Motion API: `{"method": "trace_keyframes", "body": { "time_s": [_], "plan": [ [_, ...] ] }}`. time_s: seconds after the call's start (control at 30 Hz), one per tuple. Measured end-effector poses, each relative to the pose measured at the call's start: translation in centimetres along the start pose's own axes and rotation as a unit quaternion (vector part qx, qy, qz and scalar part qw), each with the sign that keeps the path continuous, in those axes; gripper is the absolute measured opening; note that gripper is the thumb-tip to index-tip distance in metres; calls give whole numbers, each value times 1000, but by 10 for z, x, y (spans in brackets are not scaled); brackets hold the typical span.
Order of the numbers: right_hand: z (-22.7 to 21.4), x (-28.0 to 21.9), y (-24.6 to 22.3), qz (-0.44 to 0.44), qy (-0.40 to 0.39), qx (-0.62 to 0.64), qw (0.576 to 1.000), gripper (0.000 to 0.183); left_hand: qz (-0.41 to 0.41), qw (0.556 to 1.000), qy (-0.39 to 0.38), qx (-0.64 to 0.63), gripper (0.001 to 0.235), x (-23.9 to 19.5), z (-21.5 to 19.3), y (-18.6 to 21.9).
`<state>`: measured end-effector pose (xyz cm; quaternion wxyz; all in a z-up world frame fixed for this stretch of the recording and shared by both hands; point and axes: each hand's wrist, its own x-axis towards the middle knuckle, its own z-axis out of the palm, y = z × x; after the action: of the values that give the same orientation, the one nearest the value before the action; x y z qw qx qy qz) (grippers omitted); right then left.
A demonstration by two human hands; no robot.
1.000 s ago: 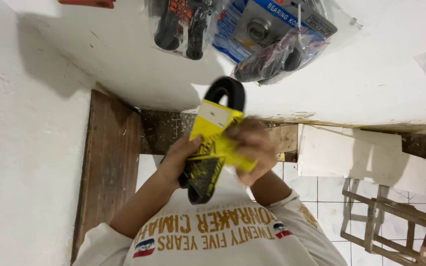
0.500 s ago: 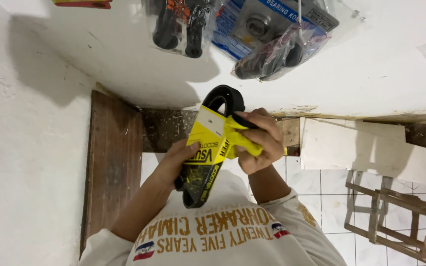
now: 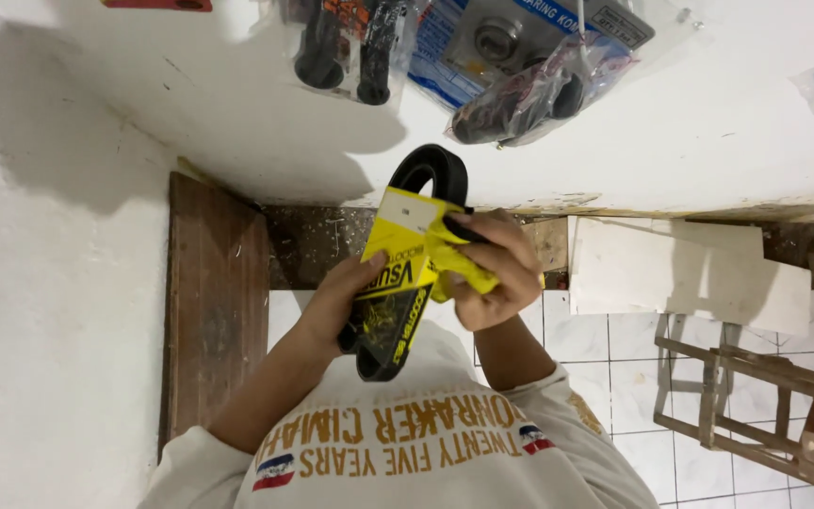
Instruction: The person holds a packaged scooter belt and repeatedly wipes its surface with a yellow cloth. The person rotates the package to clean different sides and edges while standing in front of a wall-mounted parts rack.
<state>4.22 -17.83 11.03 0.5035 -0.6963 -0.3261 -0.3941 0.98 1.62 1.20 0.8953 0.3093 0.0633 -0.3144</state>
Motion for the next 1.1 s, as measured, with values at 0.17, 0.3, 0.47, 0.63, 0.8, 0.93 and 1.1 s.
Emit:
{"method": "trace_keyframes", "body": {
  "time_s": [0.17,0.3,0.47,0.63,0.8,0.93,1.1],
  "plan": [
    [25,-30,-6,-173,-96,167,966,21,-2,996,-35,-81,47,-10,33,35],
    [27,-26,-6,-189,-96,193,958,24,-16,997,-17,-75,47,-12,30,39],
    [13,-16,14,-85,34,75,993,22,-5,998,-23,56,49,-9,6,24],
    [24,-40,1,-106,-116,115,981,26,14,1000,-22,-10,48,-10,32,46],
    [29,-38,-10,-250,-63,115,959,12,24,990,-57,-125,47,-4,35,46],
    [21,-24,10,-230,-71,136,961,21,14,995,-37,-93,48,0,35,35],
    [26,-50,25,-69,1,149,986,19,45,995,20,-89,44,6,29,20]
  ]
}}
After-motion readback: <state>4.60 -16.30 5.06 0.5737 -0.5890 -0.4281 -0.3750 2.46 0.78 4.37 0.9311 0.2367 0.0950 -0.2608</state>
